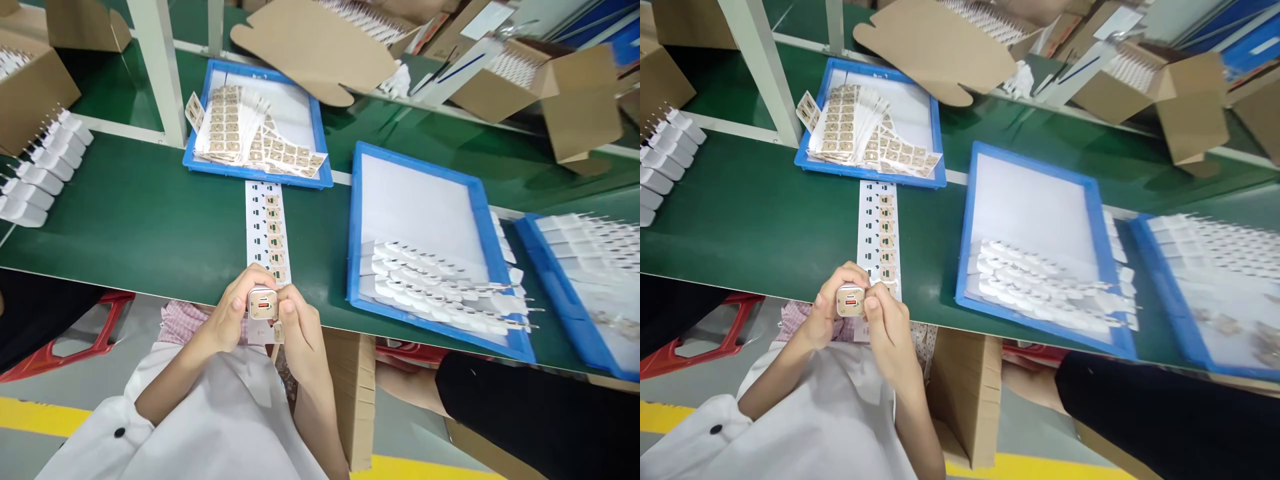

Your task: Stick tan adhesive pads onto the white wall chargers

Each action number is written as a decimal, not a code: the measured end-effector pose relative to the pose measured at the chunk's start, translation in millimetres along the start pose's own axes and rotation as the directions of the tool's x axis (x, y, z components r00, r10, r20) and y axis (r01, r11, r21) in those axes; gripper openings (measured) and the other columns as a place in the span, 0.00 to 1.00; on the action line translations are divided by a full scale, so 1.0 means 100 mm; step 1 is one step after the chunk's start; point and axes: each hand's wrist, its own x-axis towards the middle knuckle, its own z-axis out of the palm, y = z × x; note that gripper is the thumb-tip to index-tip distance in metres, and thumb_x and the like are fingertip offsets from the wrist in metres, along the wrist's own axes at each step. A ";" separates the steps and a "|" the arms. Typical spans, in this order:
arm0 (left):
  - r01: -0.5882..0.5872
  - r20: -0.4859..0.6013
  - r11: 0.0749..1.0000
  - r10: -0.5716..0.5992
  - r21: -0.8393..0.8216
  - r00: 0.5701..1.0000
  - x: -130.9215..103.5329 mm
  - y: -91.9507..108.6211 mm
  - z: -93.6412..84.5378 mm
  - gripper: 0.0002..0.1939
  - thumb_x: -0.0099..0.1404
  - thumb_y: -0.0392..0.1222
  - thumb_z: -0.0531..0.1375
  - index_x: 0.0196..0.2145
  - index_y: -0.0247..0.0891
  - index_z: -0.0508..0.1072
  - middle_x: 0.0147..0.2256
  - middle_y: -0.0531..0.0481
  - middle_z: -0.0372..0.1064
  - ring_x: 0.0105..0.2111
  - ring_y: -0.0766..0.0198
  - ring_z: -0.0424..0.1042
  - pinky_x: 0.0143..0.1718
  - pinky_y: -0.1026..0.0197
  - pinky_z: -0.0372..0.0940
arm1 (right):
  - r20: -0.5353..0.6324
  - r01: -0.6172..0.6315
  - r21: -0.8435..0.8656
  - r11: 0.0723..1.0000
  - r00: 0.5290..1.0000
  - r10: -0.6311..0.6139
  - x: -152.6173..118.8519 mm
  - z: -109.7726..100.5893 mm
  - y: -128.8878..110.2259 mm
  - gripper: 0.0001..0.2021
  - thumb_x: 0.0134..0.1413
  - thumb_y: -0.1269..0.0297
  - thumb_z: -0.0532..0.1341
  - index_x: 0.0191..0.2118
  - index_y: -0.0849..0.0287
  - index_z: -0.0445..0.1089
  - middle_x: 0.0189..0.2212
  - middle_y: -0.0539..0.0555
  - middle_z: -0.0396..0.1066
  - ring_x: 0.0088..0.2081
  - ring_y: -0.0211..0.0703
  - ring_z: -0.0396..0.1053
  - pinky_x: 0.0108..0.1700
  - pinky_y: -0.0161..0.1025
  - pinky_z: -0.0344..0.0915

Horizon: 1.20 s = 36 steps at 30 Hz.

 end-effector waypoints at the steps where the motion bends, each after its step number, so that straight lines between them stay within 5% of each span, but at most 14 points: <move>1: -0.019 0.009 1.000 0.019 0.020 1.000 0.00 0.01 0.00 0.34 0.71 0.71 0.40 0.45 0.40 0.69 0.40 0.46 0.67 0.38 0.57 0.68 0.41 0.54 0.65 | -0.024 0.001 -0.025 1.000 1.000 -0.002 0.01 0.01 -0.01 0.23 0.68 0.43 0.51 0.28 0.54 0.53 0.23 0.43 0.53 0.24 0.34 0.50 0.28 0.34 0.52; 5: -0.116 0.026 0.988 0.114 0.102 0.993 0.00 0.02 0.02 0.32 0.72 0.70 0.40 0.46 0.41 0.69 0.41 0.45 0.68 0.37 0.58 0.69 0.39 0.56 0.66 | -0.110 -0.004 -0.137 0.991 0.994 -0.011 0.02 0.07 -0.04 0.24 0.60 0.44 0.61 0.26 0.53 0.49 0.21 0.41 0.50 0.23 0.34 0.48 0.26 0.34 0.50; 12: -0.129 0.021 0.969 0.127 0.211 0.992 -0.03 -0.06 0.00 0.35 0.71 0.71 0.37 0.47 0.40 0.68 0.43 0.43 0.69 0.40 0.56 0.71 0.43 0.54 0.67 | -0.084 -0.004 0.066 0.998 0.996 0.010 0.07 0.09 0.05 0.23 0.67 0.45 0.50 0.25 0.54 0.50 0.21 0.43 0.50 0.23 0.34 0.48 0.27 0.34 0.50; 16: -0.149 0.078 0.918 0.129 0.368 0.989 -0.04 -0.05 -0.02 0.37 0.71 0.72 0.36 0.47 0.39 0.69 0.43 0.42 0.69 0.42 0.54 0.73 0.44 0.53 0.70 | -0.131 -0.104 0.005 0.995 0.986 0.104 0.09 0.08 0.04 0.24 0.55 0.44 0.63 0.25 0.54 0.54 0.20 0.42 0.51 0.24 0.34 0.49 0.27 0.35 0.48; 22: -0.211 0.015 0.842 0.235 0.495 0.972 0.03 -0.07 0.01 0.25 0.68 0.67 0.55 0.42 0.41 0.69 0.40 0.46 0.71 0.38 0.57 0.75 0.35 0.58 0.72 | -0.093 0.005 0.285 0.958 0.995 0.023 0.13 0.04 0.12 0.29 0.61 0.36 0.56 0.22 0.56 0.52 0.19 0.44 0.50 0.26 0.34 0.49 0.29 0.36 0.47; 25: -0.076 -0.120 0.870 0.153 0.487 0.981 0.05 -0.05 0.10 0.17 0.64 0.56 0.65 0.37 0.41 0.68 0.38 0.49 0.70 0.34 0.60 0.74 0.33 0.61 0.71 | -0.127 -0.022 0.451 0.892 0.988 0.089 0.14 0.07 0.25 0.33 0.56 0.29 0.55 0.21 0.55 0.53 0.19 0.44 0.50 0.25 0.34 0.50 0.28 0.35 0.49; 28: 0.034 -0.172 0.908 0.043 0.418 0.984 0.07 -0.02 0.17 0.13 0.67 0.52 0.63 0.34 0.41 0.68 0.37 0.50 0.69 0.34 0.61 0.73 0.31 0.61 0.69 | -0.082 -0.086 0.549 0.831 0.984 0.157 0.11 0.10 0.40 0.34 0.55 0.24 0.48 0.22 0.54 0.54 0.17 0.45 0.53 0.21 0.35 0.54 0.25 0.36 0.54; 33: -0.052 -0.060 0.949 0.074 0.310 0.995 0.14 -0.03 0.26 0.13 0.72 0.50 0.55 0.34 0.42 0.72 0.35 0.51 0.70 0.35 0.59 0.72 0.34 0.60 0.70 | 0.103 -0.216 0.618 0.756 0.975 0.195 -0.02 0.07 0.53 0.38 0.50 0.21 0.50 0.25 0.58 0.68 0.19 0.50 0.64 0.21 0.37 0.61 0.26 0.37 0.58; 36: -0.041 0.043 0.970 0.031 0.238 0.999 0.14 -0.02 0.36 0.15 0.73 0.52 0.53 0.35 0.44 0.73 0.36 0.49 0.71 0.35 0.56 0.73 0.34 0.56 0.71 | 0.076 -0.203 0.751 0.628 0.972 0.223 -0.12 0.04 0.50 0.38 0.45 0.22 0.58 0.39 0.57 0.74 0.25 0.49 0.66 0.24 0.37 0.61 0.29 0.38 0.60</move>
